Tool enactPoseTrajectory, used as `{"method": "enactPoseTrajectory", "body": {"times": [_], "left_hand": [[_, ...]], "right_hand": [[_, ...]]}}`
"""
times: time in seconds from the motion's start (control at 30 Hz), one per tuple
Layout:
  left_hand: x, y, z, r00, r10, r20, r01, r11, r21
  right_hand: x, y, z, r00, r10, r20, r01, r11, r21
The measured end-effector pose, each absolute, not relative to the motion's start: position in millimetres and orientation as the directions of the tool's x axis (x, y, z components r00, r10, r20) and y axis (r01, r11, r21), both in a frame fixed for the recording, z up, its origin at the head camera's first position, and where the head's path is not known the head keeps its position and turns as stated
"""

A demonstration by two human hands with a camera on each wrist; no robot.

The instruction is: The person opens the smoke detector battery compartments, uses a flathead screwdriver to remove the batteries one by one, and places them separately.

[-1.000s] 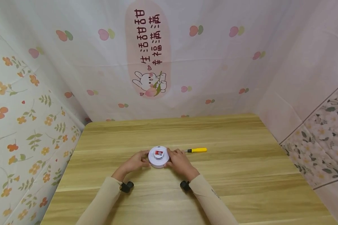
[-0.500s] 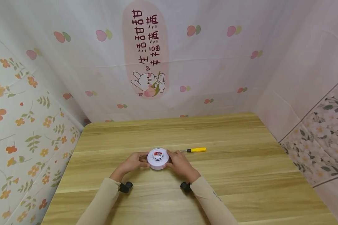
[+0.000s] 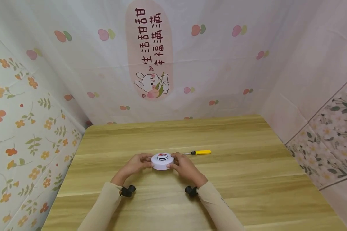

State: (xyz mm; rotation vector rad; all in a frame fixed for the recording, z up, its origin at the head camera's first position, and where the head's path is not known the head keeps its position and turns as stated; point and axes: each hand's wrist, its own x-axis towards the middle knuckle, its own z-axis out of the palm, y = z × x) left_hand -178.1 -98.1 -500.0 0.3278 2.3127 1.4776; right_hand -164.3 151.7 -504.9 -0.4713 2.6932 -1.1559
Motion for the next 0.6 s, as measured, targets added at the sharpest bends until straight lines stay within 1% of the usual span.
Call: {"method": "enactPoseTrajectory", "body": {"times": [0.1,0.2,0.37,0.53,0.6], "left_hand": [[-177,-98,-498,-0.910,0.368,-0.190,-0.039,0.380,0.924],[-178,-98,-495,-0.921,0.348,-0.176,-0.039,0.366,0.930],[-179,-99,-493,-0.940,0.308,-0.148,-0.026,0.366,0.930],[-177,-101,-495,-0.944,0.294,-0.147,-0.040,0.340,0.940],[-173,-99,-487,-0.946,0.290,-0.146,-0.043,0.334,0.942]], "right_hand": [[-163,152,-501,-0.944,-0.325,-0.064,-0.156,0.606,-0.780],[-164,152,-497,-0.945,-0.318,-0.075,-0.136,0.592,-0.795],[-164,153,-493,-0.938,-0.339,-0.071,-0.141,0.562,-0.815],[-161,153,-493,-0.928,-0.366,-0.063,-0.159,0.544,-0.824],[-160,152,-492,-0.927,-0.370,-0.054,-0.165,0.535,-0.828]]}}
